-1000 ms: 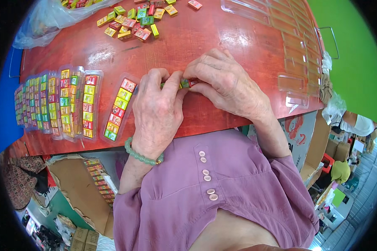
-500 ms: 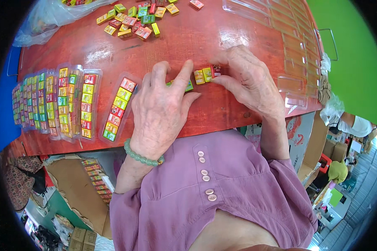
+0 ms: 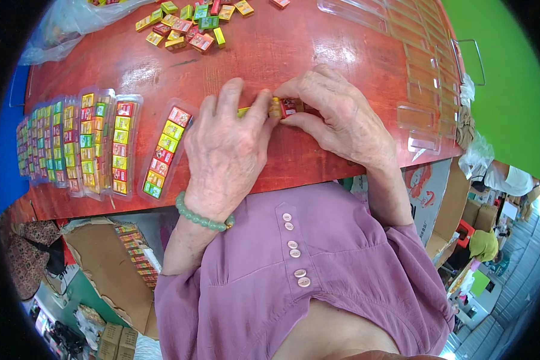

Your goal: Packing small colorful rectangular items into clear plastic trays.

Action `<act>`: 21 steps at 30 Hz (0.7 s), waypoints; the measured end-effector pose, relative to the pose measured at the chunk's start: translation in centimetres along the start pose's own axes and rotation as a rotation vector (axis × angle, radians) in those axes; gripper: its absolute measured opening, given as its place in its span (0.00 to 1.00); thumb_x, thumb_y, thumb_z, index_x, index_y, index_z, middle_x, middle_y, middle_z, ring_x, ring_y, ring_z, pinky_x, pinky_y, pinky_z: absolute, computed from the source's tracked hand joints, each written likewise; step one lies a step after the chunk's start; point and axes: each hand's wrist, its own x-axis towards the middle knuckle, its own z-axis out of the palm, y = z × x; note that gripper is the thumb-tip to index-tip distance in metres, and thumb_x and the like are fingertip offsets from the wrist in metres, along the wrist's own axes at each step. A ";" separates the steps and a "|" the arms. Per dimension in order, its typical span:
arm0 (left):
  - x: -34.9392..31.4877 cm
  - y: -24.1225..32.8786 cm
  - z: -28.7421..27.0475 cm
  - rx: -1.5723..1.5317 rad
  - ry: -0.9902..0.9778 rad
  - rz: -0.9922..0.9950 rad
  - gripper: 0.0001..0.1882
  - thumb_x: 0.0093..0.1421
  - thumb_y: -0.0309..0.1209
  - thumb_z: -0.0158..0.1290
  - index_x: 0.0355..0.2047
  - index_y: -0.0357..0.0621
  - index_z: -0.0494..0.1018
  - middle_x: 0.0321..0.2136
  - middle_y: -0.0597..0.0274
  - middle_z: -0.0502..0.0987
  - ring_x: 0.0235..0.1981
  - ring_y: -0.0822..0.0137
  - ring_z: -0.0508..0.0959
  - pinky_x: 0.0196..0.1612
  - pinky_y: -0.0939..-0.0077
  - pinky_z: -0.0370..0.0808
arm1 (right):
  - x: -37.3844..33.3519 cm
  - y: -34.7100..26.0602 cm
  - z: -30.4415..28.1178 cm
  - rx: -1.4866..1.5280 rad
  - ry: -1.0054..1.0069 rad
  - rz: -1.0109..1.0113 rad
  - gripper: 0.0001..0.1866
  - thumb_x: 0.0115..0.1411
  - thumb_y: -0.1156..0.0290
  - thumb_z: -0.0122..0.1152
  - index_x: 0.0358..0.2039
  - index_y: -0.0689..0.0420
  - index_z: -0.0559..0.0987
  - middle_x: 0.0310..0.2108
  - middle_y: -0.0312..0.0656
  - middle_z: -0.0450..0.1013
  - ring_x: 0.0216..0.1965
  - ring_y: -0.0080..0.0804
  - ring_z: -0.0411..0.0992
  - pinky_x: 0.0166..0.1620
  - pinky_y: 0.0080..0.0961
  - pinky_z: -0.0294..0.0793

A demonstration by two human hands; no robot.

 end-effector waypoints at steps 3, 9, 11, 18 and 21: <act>-0.4 -0.5 -0.3 0.007 0.020 -0.022 0.17 0.55 0.35 0.66 0.45 0.49 0.81 0.47 0.56 0.73 0.37 0.56 0.77 0.35 0.63 0.79 | 0.2 0.3 0.3 0.009 -0.023 -0.008 0.19 0.52 0.75 0.72 0.46 0.58 0.80 0.36 0.42 0.77 0.41 0.43 0.75 0.47 0.38 0.75; -0.5 -0.4 -0.6 0.009 -0.006 -0.035 0.20 0.55 0.36 0.67 0.47 0.47 0.81 0.48 0.55 0.73 0.37 0.56 0.77 0.36 0.62 0.79 | 0.0 0.4 0.5 -0.028 -0.052 0.010 0.23 0.52 0.73 0.73 0.49 0.57 0.80 0.45 0.45 0.77 0.48 0.45 0.74 0.52 0.40 0.75; -0.5 -0.3 -0.7 0.010 -0.020 -0.036 0.21 0.54 0.36 0.68 0.49 0.46 0.80 0.48 0.54 0.72 0.38 0.56 0.77 0.36 0.62 0.79 | -0.4 0.3 0.1 -0.067 -0.030 0.030 0.25 0.51 0.71 0.74 0.51 0.57 0.80 0.47 0.45 0.76 0.49 0.46 0.74 0.53 0.40 0.75; -0.4 -0.7 -1.5 -0.111 -0.083 -0.055 0.29 0.53 0.34 0.68 0.55 0.42 0.76 0.48 0.52 0.72 0.43 0.52 0.77 0.43 0.60 0.79 | -1.0 0.3 -0.9 -0.079 -0.101 0.284 0.32 0.50 0.66 0.78 0.57 0.54 0.79 0.50 0.45 0.73 0.47 0.46 0.77 0.50 0.37 0.79; -0.1 -1.0 -1.5 -0.182 -0.124 -0.056 0.27 0.54 0.31 0.67 0.55 0.41 0.76 0.47 0.53 0.72 0.44 0.52 0.77 0.43 0.59 0.79 | -0.7 0.6 -0.2 -0.050 -0.086 0.181 0.30 0.51 0.65 0.77 0.56 0.53 0.80 0.47 0.45 0.73 0.44 0.45 0.77 0.46 0.36 0.80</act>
